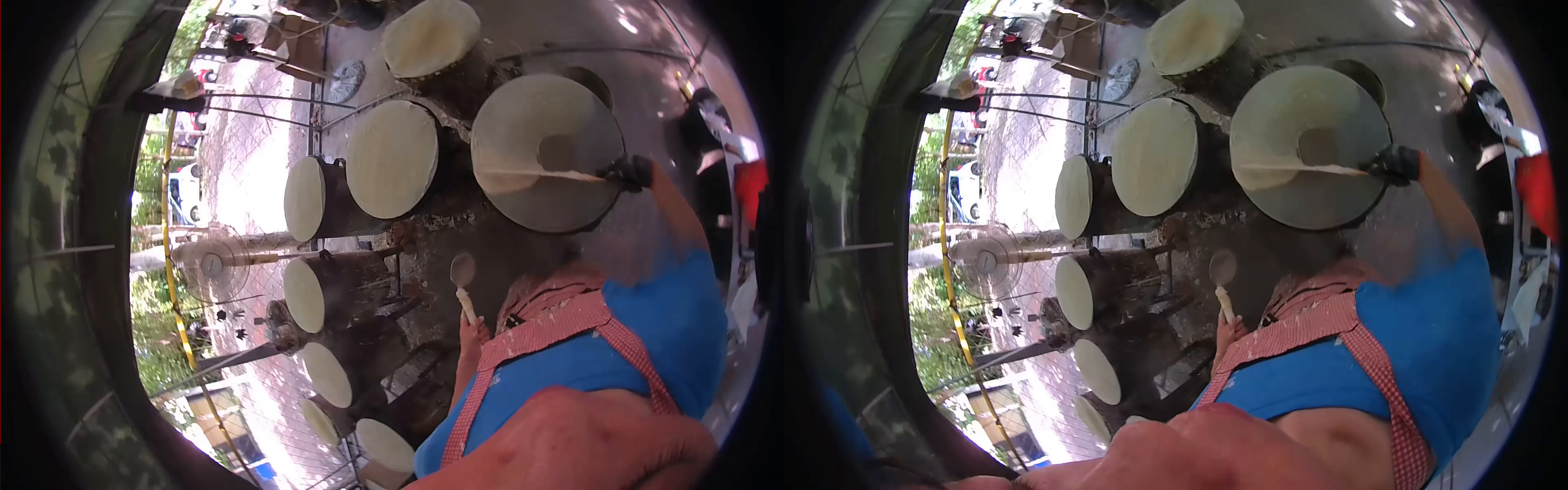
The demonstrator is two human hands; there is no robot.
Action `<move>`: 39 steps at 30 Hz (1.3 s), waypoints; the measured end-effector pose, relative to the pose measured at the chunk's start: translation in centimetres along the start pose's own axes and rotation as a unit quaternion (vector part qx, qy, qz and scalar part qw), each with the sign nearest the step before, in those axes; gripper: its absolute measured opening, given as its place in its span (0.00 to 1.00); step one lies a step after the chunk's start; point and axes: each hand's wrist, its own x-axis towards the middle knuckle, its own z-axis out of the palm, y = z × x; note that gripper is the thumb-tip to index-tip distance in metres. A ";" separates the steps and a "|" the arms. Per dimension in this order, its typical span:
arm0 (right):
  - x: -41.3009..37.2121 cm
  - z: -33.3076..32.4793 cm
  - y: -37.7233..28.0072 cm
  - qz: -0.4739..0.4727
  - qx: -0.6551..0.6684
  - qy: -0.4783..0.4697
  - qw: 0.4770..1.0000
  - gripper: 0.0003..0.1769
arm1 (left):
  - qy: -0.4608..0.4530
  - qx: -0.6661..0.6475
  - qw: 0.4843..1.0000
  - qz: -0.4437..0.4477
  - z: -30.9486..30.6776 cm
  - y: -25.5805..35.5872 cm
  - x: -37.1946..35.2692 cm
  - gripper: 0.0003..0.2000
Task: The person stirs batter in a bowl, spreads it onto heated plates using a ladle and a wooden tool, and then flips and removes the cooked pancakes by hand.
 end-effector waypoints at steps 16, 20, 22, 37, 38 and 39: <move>1.5 -2.1 -0.7 0.016 -0.087 -0.011 0.996 0.15 | 0.029 -0.112 0.990 -0.075 -1.3 -1.5 -1.7 0.22; 7.3 -1.1 -1.7 0.026 -0.074 0.050 0.996 0.15 | 0.011 -0.109 0.991 -0.070 -2.9 -2.1 -1.8 0.22; 8.9 -0.6 -2.5 0.034 -0.086 0.080 0.992 0.15 | 0.015 -0.090 0.993 -0.080 -3.4 -2.0 -1.9 0.21; -24.8 22.4 7.4 -0.048 -0.420 0.389 0.818 0.16 | -0.200 -0.167 0.936 -0.238 -17.8 0.7 5.1 0.20; -22.9 25.8 8.2 -0.107 -0.415 0.418 0.801 0.16 | -0.200 -0.118 0.948 -0.219 -18.9 0.6 6.1 0.16; -20.0 29.1 8.5 -0.166 -0.403 0.442 0.784 0.16 | -0.201 -0.184 0.934 -0.231 -17.7 2.4 4.4 0.12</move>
